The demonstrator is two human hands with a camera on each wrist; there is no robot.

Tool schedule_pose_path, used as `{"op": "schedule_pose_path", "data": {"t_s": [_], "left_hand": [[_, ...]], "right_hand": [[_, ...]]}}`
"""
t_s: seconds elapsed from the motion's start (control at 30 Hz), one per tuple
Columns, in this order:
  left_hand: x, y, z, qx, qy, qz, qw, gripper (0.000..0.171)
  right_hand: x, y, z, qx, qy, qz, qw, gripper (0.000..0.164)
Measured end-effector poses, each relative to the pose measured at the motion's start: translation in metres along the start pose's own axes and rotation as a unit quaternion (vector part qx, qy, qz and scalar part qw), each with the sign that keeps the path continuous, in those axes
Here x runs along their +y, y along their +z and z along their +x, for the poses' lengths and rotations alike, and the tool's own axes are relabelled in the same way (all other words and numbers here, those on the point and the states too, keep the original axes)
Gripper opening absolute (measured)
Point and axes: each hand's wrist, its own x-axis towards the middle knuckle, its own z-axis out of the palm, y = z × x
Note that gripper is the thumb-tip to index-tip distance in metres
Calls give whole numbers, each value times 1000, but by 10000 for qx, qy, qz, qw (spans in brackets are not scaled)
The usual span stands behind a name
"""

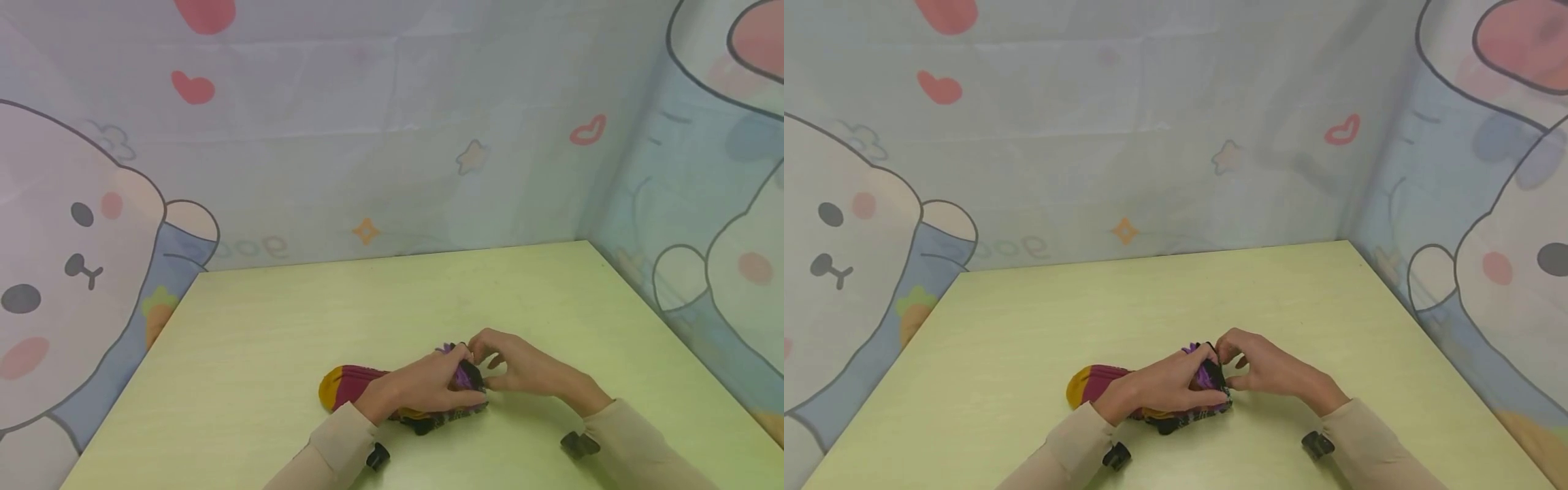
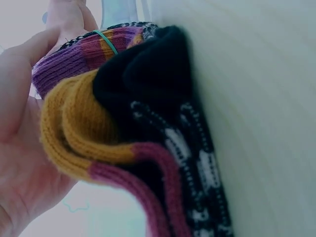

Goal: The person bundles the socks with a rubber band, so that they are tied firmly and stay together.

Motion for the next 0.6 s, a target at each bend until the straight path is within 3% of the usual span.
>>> {"op": "schedule_pose_path", "data": {"t_s": [0.13,0.37,0.6], "left_hand": [[0,0,1,0,8,-20,10000,34],[0,0,2,9,47,187,9998,34],[0,0,0,38,-15,106,9999,33]], "right_hand": [[1,1,0,19,-200,-189,9996,18],[3,1,1,169,-549,-469,9972,26],[7,2,1,236,-529,-491,9971,24]]}}
